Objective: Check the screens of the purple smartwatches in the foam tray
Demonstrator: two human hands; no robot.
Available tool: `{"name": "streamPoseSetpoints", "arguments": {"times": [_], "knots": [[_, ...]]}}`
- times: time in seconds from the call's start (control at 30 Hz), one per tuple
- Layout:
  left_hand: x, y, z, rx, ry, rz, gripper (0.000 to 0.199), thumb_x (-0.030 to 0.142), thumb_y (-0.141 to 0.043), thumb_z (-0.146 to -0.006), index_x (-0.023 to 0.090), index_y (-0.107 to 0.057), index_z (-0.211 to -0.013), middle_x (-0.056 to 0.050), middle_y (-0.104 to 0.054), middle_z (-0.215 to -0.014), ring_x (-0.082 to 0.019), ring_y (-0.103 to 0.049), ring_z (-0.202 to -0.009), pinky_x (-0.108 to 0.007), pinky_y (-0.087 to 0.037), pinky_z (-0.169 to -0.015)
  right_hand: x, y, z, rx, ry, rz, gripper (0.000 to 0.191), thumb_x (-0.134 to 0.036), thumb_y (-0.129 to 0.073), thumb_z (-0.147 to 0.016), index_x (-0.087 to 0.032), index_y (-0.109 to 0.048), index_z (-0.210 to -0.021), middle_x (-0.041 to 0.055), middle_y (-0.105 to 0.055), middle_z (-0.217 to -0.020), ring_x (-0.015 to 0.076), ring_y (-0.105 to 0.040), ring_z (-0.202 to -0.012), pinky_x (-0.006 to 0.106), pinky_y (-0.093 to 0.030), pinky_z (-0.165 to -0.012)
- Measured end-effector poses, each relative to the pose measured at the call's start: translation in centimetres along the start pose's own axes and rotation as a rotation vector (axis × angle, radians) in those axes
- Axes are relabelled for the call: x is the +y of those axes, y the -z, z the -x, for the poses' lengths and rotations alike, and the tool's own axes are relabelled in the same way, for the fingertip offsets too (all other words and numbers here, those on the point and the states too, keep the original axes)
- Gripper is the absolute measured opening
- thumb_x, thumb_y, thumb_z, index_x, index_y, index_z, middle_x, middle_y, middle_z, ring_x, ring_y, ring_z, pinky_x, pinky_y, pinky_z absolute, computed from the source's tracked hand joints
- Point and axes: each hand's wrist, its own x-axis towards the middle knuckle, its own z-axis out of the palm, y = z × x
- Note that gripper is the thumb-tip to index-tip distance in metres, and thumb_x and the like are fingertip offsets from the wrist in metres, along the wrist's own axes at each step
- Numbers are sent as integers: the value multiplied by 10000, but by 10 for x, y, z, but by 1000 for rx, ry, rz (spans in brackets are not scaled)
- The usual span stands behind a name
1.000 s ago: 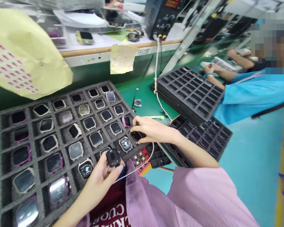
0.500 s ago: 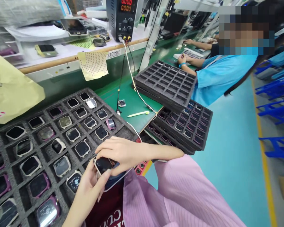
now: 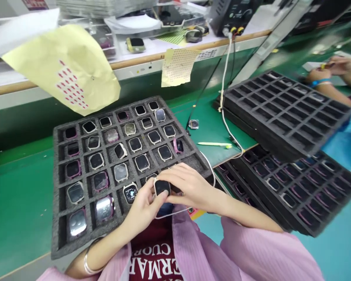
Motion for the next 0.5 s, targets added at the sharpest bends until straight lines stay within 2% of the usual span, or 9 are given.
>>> {"name": "streamPoseSetpoints", "arguments": {"times": [0.17, 0.5], "knots": [[-3, 2, 1, -21, -6, 12, 271, 343, -597, -871, 164, -559, -1072, -34, -570, -893, -175, -540, -864, -300, -431, -859, 2, -3, 0, 17, -41, -57, 389, -359, -712, -822, -148, -590, -1126, 104, -657, -1108, 235, -604, -1019, 392, -458, -888], [0, 1, 1, -31, 39, 18, 260, 323, -570, -892, 179, -539, -1106, -1, -522, -802, -142, -511, -755, -304, -432, -859, 3, -5, 1, 26, -43, -79, 373, -376, -679, -846, -153, -593, -1133, 105, -658, -1079, 236, -604, -979, 401, -477, -850]]}}
